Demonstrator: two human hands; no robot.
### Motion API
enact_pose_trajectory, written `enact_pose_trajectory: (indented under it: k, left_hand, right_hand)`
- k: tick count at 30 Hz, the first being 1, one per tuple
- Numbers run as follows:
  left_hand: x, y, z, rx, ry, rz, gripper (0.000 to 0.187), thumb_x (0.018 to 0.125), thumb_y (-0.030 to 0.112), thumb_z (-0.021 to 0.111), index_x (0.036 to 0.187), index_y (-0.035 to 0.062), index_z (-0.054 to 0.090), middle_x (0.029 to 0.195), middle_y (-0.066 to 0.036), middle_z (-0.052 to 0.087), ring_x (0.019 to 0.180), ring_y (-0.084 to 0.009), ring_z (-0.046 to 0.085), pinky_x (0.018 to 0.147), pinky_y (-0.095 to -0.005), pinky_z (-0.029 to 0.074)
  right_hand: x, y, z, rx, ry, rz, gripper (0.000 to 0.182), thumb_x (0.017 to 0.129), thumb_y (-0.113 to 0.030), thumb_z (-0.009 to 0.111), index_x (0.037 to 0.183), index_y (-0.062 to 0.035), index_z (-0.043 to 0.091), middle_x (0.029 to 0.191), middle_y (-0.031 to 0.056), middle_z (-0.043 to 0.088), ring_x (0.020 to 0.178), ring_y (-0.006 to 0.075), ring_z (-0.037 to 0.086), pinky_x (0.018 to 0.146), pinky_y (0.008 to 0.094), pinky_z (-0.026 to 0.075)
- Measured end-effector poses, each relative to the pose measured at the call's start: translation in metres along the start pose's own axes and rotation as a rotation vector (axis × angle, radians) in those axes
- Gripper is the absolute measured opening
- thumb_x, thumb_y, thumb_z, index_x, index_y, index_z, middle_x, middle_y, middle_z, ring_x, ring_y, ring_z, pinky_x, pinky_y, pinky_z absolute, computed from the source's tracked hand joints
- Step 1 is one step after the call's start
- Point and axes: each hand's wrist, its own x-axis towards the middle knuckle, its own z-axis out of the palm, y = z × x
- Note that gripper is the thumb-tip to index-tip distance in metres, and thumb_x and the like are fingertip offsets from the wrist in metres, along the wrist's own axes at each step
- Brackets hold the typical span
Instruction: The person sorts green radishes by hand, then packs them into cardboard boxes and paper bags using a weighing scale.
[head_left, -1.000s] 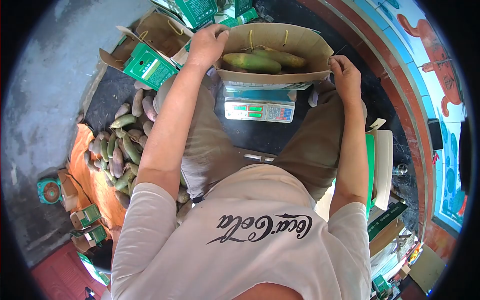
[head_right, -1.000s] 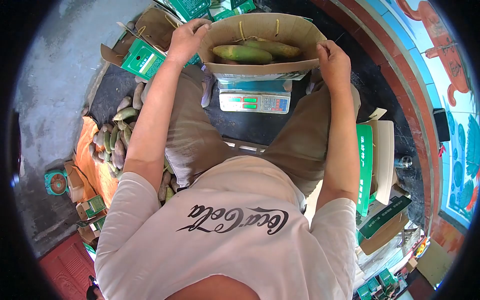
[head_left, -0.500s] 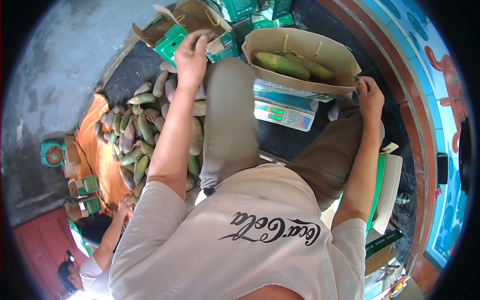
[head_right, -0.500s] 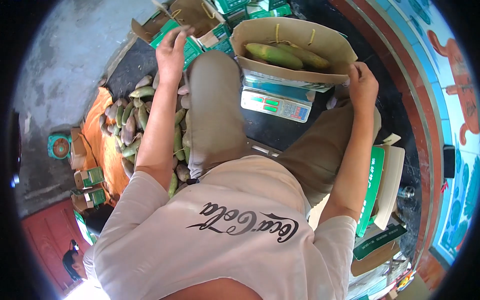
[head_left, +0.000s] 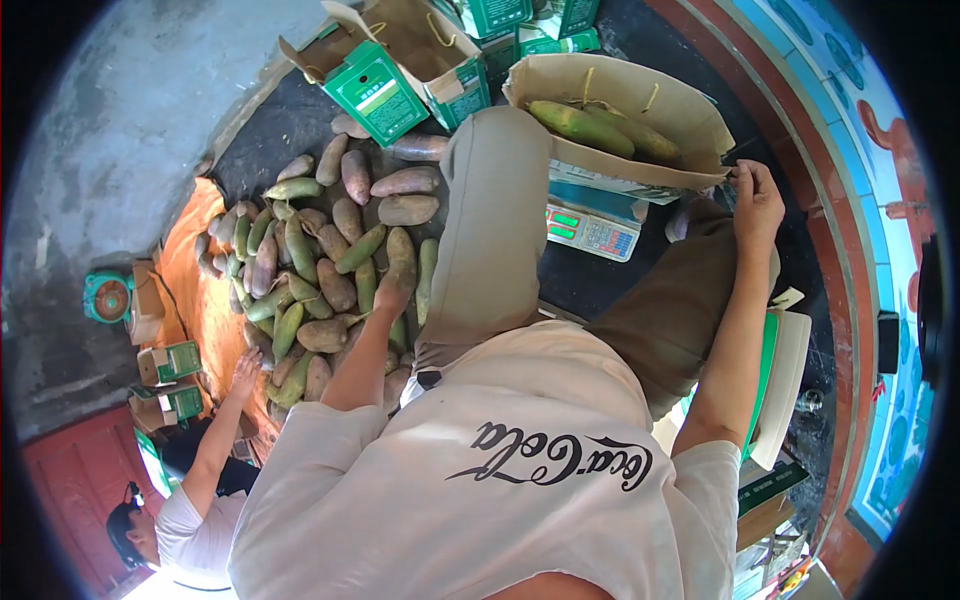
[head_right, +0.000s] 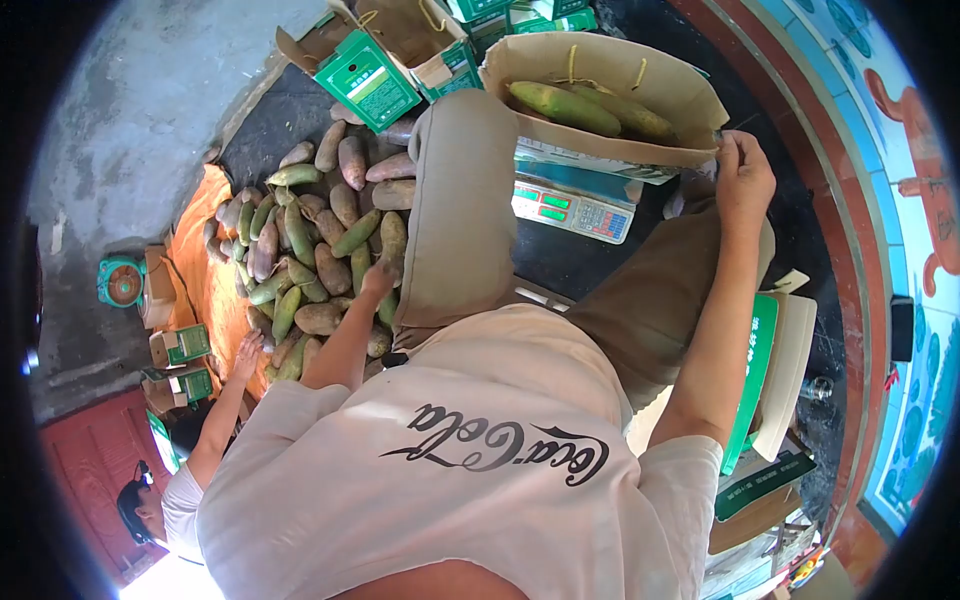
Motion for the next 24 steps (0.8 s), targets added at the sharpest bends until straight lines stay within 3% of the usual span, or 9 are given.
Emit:
enact_pose_trajectory:
  k: [4, 7, 10, 17, 21, 24]
  left_hand:
    - [-0.024, -0.017, 0.018, 0.130, -0.232, -0.219, 0.058, 0.079, 0.034, 0.062, 0.129, 0.0074, 0.051, 0.127, -0.021, 0.055, 0.116, -0.0343, 0.054, 0.097, -0.0415, 0.044]
    - [-0.025, -0.062, 0.053, 0.078, -0.236, -0.184, 0.062, 0.077, 0.034, 0.064, 0.132, 0.0090, 0.049, 0.131, -0.020, 0.052, 0.117, -0.0324, 0.054, 0.099, -0.0400, 0.044]
    - [-0.040, -0.063, 0.053, 0.138, -0.362, -0.307, 0.060, 0.077, 0.033, 0.064, 0.131, 0.0104, 0.050, 0.131, -0.018, 0.052, 0.119, -0.0317, 0.053, 0.100, -0.0399, 0.043]
    - [-0.069, -0.033, 0.021, 0.030, -0.009, -0.430, 0.064, 0.081, 0.030, 0.064, 0.137, 0.0153, 0.038, 0.132, -0.017, 0.046, 0.123, -0.0336, 0.047, 0.101, -0.0412, 0.041]
    - [-0.059, -0.030, 0.002, 0.054, 0.008, -0.435, 0.067, 0.083, 0.026, 0.064, 0.141, 0.0139, 0.032, 0.141, -0.013, 0.036, 0.127, -0.0323, 0.041, 0.100, -0.0405, 0.042]
    - [-0.052, -0.040, 0.003, 0.155, 0.113, -0.371, 0.057, 0.081, 0.025, 0.065, 0.133, 0.0150, 0.042, 0.135, -0.013, 0.042, 0.125, -0.0298, 0.043, 0.100, -0.0412, 0.040]
  right_hand:
    - [-0.004, -0.008, -0.005, 0.048, 0.018, 0.048, 0.014, 0.090, -0.015, 0.058, 0.093, -0.0030, 0.066, 0.075, 0.0074, 0.066, 0.070, 0.0127, 0.064, 0.067, 0.0262, 0.050]
    - [-0.007, -0.002, -0.005, 0.048, 0.005, 0.035, 0.014, 0.091, -0.013, 0.058, 0.094, -0.0021, 0.065, 0.077, 0.0076, 0.068, 0.071, 0.0125, 0.065, 0.068, 0.0255, 0.050]
    - [-0.004, 0.018, -0.005, 0.025, -0.036, 0.022, 0.015, 0.092, -0.014, 0.057, 0.096, -0.0019, 0.066, 0.082, 0.0078, 0.069, 0.073, 0.0122, 0.065, 0.069, 0.0249, 0.050]
    - [-0.003, 0.023, -0.004, 0.024, -0.082, 0.023, 0.018, 0.095, -0.015, 0.055, 0.099, -0.0004, 0.065, 0.086, 0.0070, 0.068, 0.075, 0.0103, 0.063, 0.070, 0.0241, 0.050]
    - [-0.002, 0.019, -0.001, 0.016, -0.097, 0.035, 0.019, 0.095, -0.015, 0.055, 0.100, 0.0004, 0.065, 0.086, 0.0066, 0.067, 0.076, 0.0098, 0.063, 0.071, 0.0236, 0.050]
    - [-0.002, 0.020, 0.000, -0.003, -0.107, 0.041, 0.019, 0.095, -0.015, 0.054, 0.100, 0.0001, 0.065, 0.085, 0.0063, 0.067, 0.076, 0.0095, 0.063, 0.071, 0.0234, 0.050]
